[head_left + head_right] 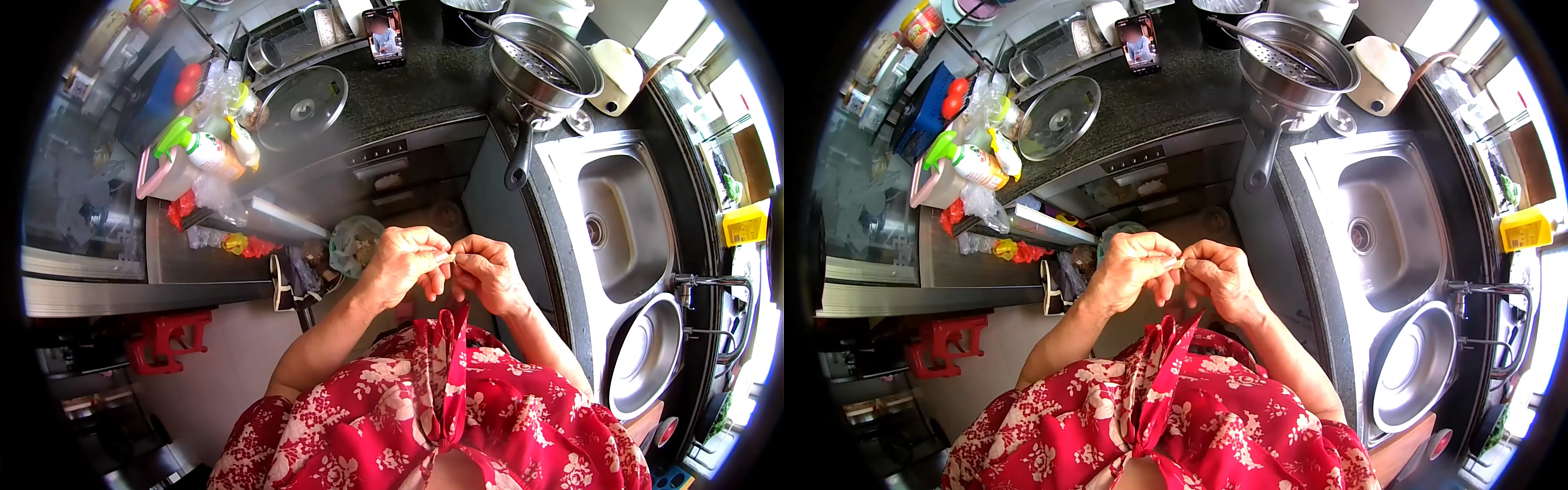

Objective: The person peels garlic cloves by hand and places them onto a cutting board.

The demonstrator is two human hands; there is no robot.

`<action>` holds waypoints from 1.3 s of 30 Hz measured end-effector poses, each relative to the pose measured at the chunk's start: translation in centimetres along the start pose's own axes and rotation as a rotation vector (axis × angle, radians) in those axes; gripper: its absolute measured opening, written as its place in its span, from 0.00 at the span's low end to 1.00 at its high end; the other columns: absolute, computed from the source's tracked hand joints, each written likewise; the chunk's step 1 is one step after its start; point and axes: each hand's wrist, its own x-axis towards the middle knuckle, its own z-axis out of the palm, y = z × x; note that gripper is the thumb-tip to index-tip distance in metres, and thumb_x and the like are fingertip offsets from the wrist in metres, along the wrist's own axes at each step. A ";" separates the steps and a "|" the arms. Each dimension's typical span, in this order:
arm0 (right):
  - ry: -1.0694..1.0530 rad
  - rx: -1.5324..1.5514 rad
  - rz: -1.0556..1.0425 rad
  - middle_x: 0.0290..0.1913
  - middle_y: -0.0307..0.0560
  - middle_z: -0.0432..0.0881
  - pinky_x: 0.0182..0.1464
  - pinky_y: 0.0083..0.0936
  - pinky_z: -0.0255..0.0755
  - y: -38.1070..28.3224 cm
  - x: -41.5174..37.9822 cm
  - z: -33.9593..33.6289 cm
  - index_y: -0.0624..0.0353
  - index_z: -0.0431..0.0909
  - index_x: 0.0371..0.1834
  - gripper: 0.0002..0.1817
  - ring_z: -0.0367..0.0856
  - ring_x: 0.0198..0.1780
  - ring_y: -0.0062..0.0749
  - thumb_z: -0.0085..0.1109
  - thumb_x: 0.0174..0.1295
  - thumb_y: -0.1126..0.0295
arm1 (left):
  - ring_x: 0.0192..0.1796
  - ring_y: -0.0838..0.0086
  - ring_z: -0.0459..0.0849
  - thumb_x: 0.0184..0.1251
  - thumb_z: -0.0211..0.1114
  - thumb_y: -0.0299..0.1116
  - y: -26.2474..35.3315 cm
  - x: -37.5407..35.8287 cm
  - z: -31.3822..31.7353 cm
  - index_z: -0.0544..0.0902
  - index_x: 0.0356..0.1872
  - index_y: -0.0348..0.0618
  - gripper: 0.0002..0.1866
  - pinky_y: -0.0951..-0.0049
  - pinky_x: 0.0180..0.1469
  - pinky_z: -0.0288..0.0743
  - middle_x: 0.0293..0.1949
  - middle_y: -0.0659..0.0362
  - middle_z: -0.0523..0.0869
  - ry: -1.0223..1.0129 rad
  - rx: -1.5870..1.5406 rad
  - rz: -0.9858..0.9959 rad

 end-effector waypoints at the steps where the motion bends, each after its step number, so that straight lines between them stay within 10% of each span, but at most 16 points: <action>1: -0.022 0.123 0.018 0.21 0.43 0.72 0.21 0.21 0.68 0.1 0.1 -0.2 0.69 0.72 0.33 0.07 0.62 0.17 0.19 0.47 0.61 0.75 | 0.16 0.73 0.78 0.60 0.56 0.23 0.0 0.0 -0.1 0.76 0.32 0.28 0.06 0.78 0.16 0.74 0.22 0.52 0.79 -0.007 -0.024 -0.005; 18: 0.060 -0.176 -0.047 0.23 0.41 0.76 0.23 0.16 0.67 0.3 0.4 -0.3 0.67 0.73 0.30 0.08 0.70 0.20 0.18 0.54 0.60 0.71 | 0.17 0.76 0.79 0.63 0.54 0.25 -1.4 0.0 0.8 0.77 0.34 0.30 0.07 0.80 0.17 0.73 0.20 0.55 0.79 0.099 0.169 0.116; 31: 0.048 0.248 -0.017 0.19 0.39 0.73 0.22 0.15 0.66 1.0 0.7 -0.4 0.66 0.74 0.27 0.08 0.70 0.19 0.18 0.52 0.61 0.73 | 0.16 0.76 0.79 0.61 0.53 0.24 -0.7 0.2 0.6 0.78 0.34 0.28 0.08 0.81 0.17 0.73 0.21 0.55 0.80 0.041 0.146 0.087; 39: 0.170 -0.412 -0.193 0.20 0.37 0.75 0.21 0.13 0.63 1.1 0.8 0.2 0.65 0.75 0.31 0.09 0.67 0.20 0.13 0.58 0.57 0.69 | 0.18 0.77 0.79 0.61 0.50 0.24 -1.1 -0.1 1.0 0.76 0.38 0.28 0.10 0.81 0.18 0.73 0.18 0.57 0.79 0.085 0.480 0.128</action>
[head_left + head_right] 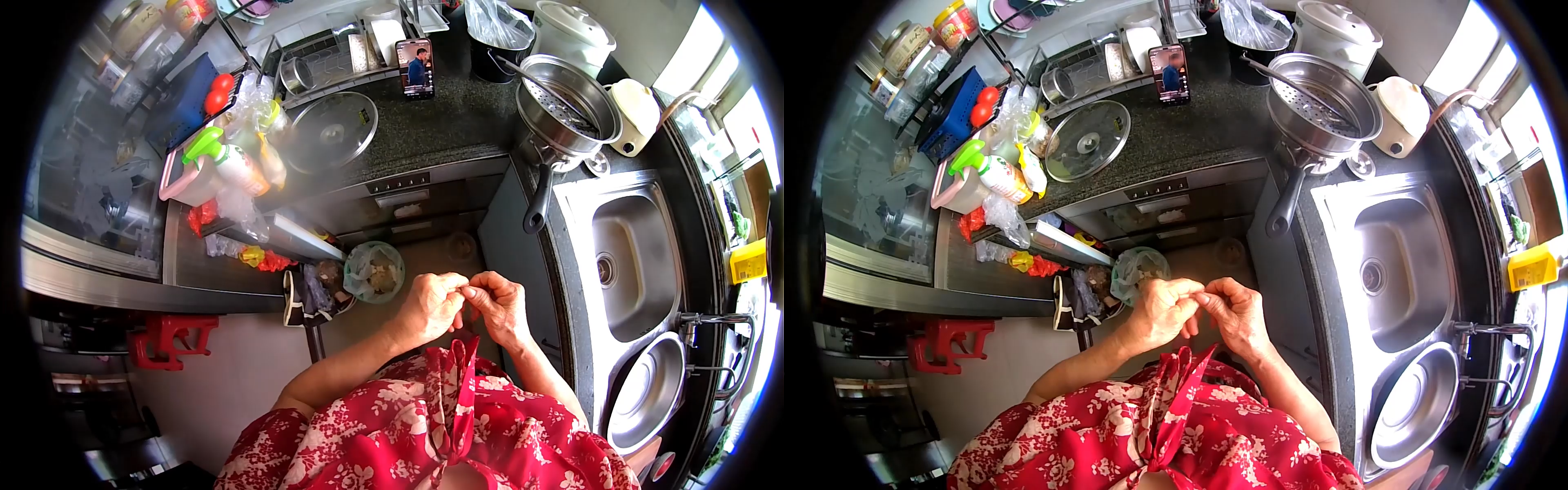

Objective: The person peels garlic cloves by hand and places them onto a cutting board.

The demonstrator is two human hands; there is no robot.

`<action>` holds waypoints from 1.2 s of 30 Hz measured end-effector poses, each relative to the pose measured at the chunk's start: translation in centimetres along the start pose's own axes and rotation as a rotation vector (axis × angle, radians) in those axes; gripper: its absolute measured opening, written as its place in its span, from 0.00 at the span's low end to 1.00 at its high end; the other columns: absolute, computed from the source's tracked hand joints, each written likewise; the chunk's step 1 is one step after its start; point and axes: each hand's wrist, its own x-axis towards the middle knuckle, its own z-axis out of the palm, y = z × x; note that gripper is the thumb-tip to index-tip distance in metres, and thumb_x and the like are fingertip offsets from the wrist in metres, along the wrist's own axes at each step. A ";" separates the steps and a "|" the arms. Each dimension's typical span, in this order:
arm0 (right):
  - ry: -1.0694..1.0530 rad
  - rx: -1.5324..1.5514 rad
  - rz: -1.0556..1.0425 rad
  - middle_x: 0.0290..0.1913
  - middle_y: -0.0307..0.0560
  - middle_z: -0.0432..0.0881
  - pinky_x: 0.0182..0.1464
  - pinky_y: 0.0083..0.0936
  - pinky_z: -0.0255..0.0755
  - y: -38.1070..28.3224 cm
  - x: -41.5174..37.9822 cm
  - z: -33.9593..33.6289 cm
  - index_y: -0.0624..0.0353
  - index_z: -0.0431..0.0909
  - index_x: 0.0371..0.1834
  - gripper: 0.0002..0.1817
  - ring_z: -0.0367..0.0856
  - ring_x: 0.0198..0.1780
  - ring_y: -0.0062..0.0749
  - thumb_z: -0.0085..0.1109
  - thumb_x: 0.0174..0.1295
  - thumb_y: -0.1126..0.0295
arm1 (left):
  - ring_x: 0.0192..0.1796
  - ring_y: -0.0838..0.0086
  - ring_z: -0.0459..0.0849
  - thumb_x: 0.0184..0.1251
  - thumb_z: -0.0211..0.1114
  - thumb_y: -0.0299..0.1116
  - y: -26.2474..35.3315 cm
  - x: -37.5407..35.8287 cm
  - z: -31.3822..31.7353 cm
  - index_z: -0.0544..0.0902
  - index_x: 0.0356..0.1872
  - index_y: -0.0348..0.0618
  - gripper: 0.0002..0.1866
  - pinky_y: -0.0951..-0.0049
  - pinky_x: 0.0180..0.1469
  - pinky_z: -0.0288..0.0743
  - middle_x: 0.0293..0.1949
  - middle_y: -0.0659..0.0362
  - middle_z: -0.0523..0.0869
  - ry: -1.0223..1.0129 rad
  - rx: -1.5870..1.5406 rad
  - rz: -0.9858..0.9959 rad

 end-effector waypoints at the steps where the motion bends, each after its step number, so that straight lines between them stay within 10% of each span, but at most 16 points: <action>1: 0.012 0.001 0.017 0.21 0.37 0.75 0.21 0.13 0.63 0.0 0.1 0.0 0.65 0.75 0.31 0.09 0.67 0.19 0.13 0.58 0.58 0.69 | 0.18 0.77 0.79 0.61 0.50 0.24 -0.1 0.1 0.1 0.76 0.39 0.29 0.10 0.80 0.19 0.73 0.18 0.57 0.79 0.009 0.064 0.060; 12: -0.024 0.146 0.102 0.20 0.41 0.75 0.21 0.15 0.64 -0.3 0.5 -0.7 0.68 0.74 0.29 0.07 0.69 0.19 0.17 0.53 0.58 0.73 | 0.19 0.77 0.79 0.63 0.50 0.22 0.0 -0.2 0.7 0.76 0.41 0.30 0.09 0.80 0.20 0.74 0.20 0.58 0.79 0.026 0.011 0.126; 22: -0.065 0.766 0.262 0.23 0.48 0.75 0.19 0.23 0.68 -0.2 0.7 -1.6 0.67 0.72 0.29 0.05 0.70 0.18 0.26 0.54 0.56 0.75 | 0.21 0.72 0.80 0.60 0.56 0.24 0.1 1.0 -0.7 0.76 0.40 0.28 0.10 0.76 0.22 0.77 0.26 0.50 0.80 -0.087 -0.645 -0.144; 36: -0.113 0.149 0.060 0.21 0.36 0.74 0.21 0.14 0.62 -0.7 0.0 -1.4 0.65 0.75 0.30 0.06 0.67 0.19 0.15 0.53 0.59 0.73 | 0.17 0.75 0.77 0.61 0.56 0.25 -0.5 0.8 0.0 0.75 0.38 0.31 0.08 0.79 0.16 0.71 0.24 0.52 0.79 0.018 -0.573 -0.139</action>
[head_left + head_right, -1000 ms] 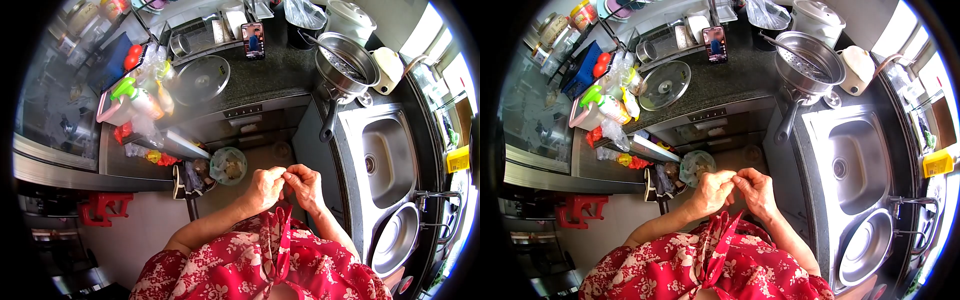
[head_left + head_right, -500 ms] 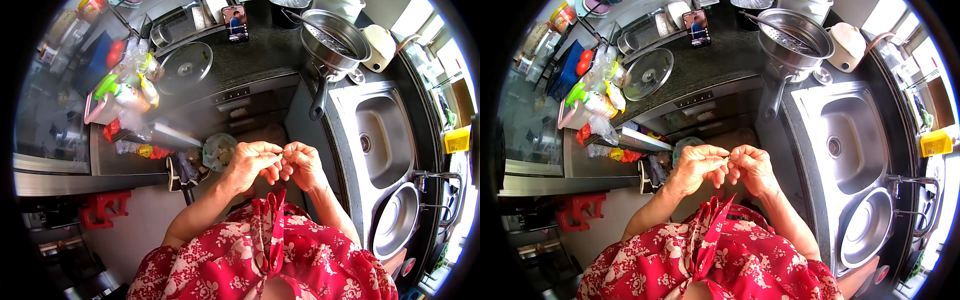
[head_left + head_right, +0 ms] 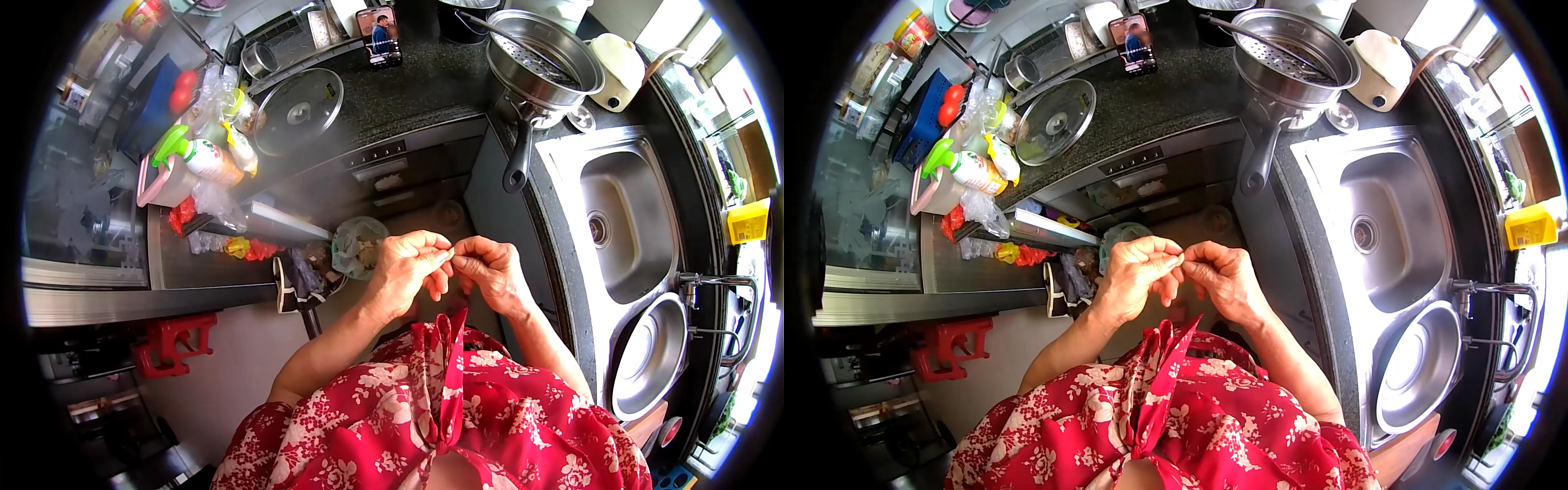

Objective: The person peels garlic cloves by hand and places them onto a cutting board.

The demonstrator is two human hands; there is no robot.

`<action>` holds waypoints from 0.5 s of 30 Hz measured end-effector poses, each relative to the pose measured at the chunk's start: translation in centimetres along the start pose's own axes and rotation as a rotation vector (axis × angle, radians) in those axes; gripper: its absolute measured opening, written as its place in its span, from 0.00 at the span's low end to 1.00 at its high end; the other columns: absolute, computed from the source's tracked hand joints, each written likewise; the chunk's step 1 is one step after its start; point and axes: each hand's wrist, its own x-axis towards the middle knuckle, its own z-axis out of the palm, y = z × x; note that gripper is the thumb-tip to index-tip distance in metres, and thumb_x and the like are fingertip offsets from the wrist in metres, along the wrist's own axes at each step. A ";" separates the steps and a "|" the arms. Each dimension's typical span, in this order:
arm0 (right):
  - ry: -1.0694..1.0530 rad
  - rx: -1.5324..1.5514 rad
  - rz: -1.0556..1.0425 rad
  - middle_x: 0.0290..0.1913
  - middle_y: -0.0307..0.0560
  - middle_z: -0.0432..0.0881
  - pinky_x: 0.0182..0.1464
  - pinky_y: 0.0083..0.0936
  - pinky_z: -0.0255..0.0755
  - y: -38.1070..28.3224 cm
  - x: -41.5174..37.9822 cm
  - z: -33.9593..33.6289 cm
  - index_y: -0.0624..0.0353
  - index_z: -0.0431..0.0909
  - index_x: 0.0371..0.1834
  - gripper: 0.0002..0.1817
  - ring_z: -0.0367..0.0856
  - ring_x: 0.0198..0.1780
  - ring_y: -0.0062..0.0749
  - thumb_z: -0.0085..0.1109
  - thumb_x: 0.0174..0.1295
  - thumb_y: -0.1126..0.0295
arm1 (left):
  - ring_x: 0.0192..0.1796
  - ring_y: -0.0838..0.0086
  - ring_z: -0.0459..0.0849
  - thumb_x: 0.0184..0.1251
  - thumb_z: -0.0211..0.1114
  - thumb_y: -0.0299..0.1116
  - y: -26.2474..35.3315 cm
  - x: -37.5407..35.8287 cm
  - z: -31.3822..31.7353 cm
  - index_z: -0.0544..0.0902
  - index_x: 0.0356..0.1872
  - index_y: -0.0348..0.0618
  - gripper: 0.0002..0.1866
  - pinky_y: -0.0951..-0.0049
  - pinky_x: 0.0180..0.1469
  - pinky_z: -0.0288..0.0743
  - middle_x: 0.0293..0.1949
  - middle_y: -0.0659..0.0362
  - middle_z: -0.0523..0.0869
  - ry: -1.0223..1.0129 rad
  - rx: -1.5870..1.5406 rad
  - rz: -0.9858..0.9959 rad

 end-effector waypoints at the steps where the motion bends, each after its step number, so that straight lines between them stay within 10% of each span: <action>1: 0.000 0.002 -0.001 0.20 0.36 0.74 0.21 0.14 0.62 0.1 0.0 0.0 0.65 0.75 0.30 0.06 0.67 0.19 0.15 0.53 0.59 0.73 | 0.17 0.75 0.76 0.61 0.56 0.25 -0.1 0.0 -0.1 0.75 0.38 0.31 0.07 0.79 0.16 0.71 0.24 0.52 0.78 0.007 0.002 0.001; 15: -0.016 -0.154 0.030 0.18 0.39 0.74 0.20 0.15 0.61 -0.3 0.3 0.1 0.67 0.74 0.28 0.06 0.67 0.18 0.16 0.51 0.58 0.75 | 0.17 0.80 0.76 0.63 0.52 0.23 -1.3 -0.8 0.5 0.77 0.34 0.31 0.06 0.82 0.17 0.70 0.20 0.58 0.78 0.052 0.305 0.222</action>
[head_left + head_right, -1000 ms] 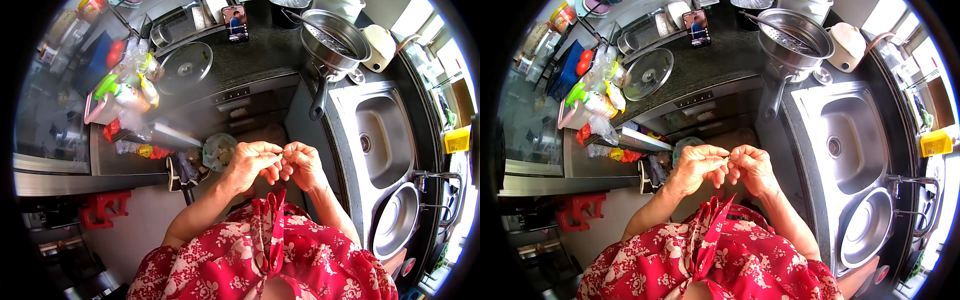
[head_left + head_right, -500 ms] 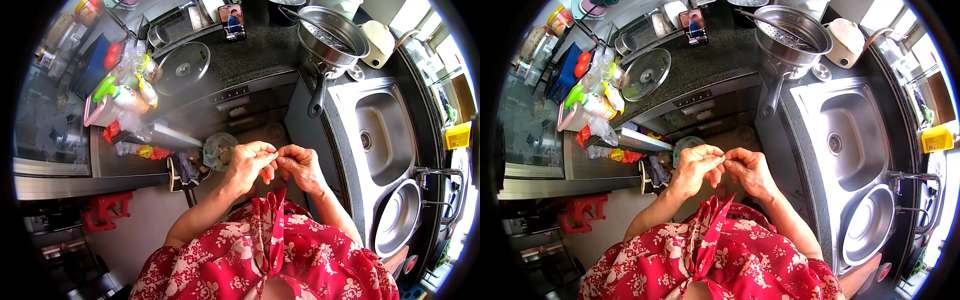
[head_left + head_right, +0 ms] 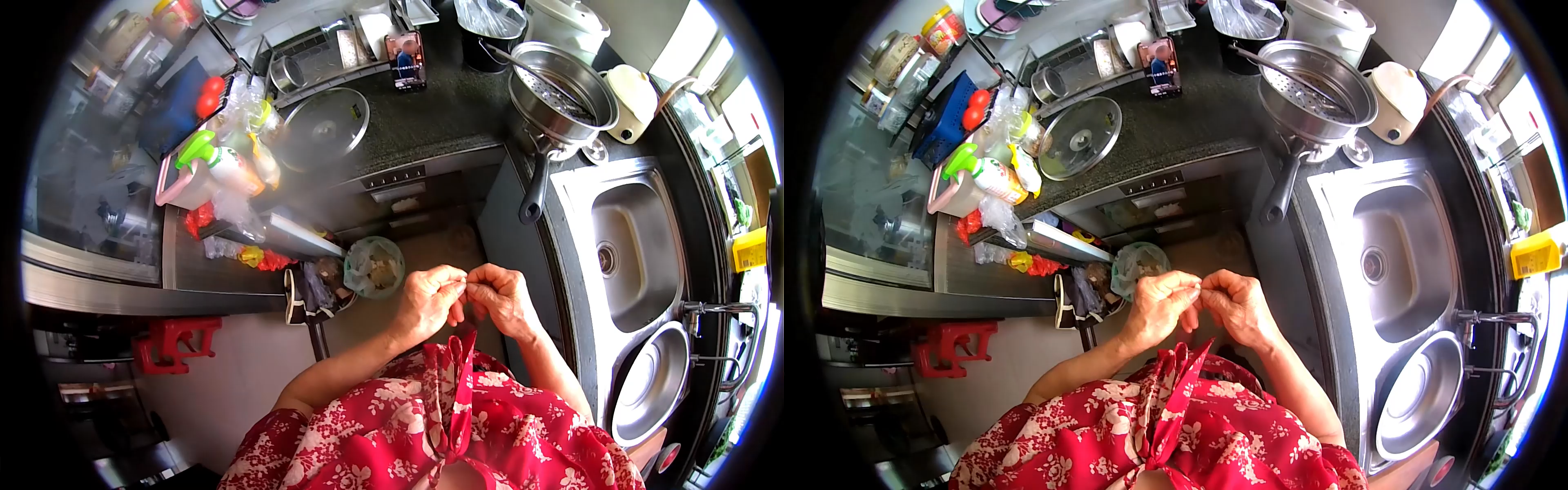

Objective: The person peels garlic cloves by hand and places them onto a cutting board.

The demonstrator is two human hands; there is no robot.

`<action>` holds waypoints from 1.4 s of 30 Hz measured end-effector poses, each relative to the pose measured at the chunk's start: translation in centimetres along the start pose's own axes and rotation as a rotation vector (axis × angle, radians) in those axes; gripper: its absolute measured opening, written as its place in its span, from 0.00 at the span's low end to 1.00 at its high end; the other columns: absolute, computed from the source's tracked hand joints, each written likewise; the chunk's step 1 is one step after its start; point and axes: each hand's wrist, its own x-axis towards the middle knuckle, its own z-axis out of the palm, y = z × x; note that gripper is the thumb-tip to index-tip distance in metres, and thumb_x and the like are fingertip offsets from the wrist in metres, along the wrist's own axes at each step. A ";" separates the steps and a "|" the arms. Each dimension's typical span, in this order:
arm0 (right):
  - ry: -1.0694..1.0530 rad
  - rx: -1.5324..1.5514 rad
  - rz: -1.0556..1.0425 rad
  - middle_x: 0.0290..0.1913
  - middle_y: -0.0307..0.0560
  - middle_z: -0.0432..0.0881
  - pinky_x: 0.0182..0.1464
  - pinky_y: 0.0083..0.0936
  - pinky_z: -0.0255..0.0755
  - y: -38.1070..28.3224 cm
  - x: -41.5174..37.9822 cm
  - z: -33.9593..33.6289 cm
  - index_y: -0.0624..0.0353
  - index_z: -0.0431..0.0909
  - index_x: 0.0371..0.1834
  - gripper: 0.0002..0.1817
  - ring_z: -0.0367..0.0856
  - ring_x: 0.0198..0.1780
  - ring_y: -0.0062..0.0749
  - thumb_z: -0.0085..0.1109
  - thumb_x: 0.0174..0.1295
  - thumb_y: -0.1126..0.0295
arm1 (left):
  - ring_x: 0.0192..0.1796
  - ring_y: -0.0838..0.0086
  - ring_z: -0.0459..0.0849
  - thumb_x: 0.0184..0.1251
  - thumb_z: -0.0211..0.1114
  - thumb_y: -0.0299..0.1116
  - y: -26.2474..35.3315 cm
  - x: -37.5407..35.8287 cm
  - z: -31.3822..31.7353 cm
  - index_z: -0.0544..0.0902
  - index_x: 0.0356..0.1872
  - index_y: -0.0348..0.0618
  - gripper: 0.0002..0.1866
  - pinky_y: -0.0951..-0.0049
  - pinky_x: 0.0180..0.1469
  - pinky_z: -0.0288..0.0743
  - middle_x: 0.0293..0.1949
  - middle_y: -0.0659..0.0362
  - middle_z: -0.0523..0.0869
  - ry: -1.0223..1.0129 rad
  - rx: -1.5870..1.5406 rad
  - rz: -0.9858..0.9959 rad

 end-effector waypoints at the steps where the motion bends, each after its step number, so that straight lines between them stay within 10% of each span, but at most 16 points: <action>1: 0.000 -0.003 -0.008 0.18 0.39 0.74 0.20 0.15 0.61 -0.1 0.1 0.1 0.67 0.74 0.28 0.06 0.67 0.18 0.16 0.51 0.58 0.75 | 0.17 0.80 0.76 0.63 0.52 0.23 0.1 0.0 0.0 0.77 0.34 0.32 0.06 0.83 0.17 0.70 0.20 0.59 0.78 -0.006 -0.010 0.004; 15: -0.075 0.511 0.115 0.20 0.41 0.71 0.20 0.17 0.64 -0.3 0.7 -0.2 0.67 0.70 0.28 0.08 0.65 0.17 0.18 0.51 0.58 0.72 | 0.14 0.80 0.73 0.60 0.58 0.24 0.5 1.4 -1.0 0.76 0.35 0.34 0.05 0.83 0.14 0.66 0.21 0.56 0.78 -0.053 -0.475 -0.217; 33: -0.056 -0.061 -0.031 0.21 0.39 0.74 0.21 0.16 0.66 -0.5 0.8 0.4 0.67 0.73 0.32 0.06 0.70 0.19 0.17 0.51 0.59 0.74 | 0.15 0.83 0.74 0.60 0.54 0.23 0.3 1.0 -1.1 0.76 0.33 0.33 0.04 0.83 0.16 0.67 0.19 0.60 0.77 0.031 0.070 0.029; 42: -0.078 0.126 0.050 0.19 0.39 0.73 0.18 0.16 0.62 -0.8 1.3 0.0 0.66 0.72 0.27 0.06 0.68 0.16 0.18 0.49 0.57 0.73 | 0.14 0.79 0.74 0.59 0.56 0.25 1.3 1.7 -1.4 0.75 0.32 0.34 0.04 0.82 0.15 0.66 0.19 0.57 0.79 -0.013 -0.178 -0.133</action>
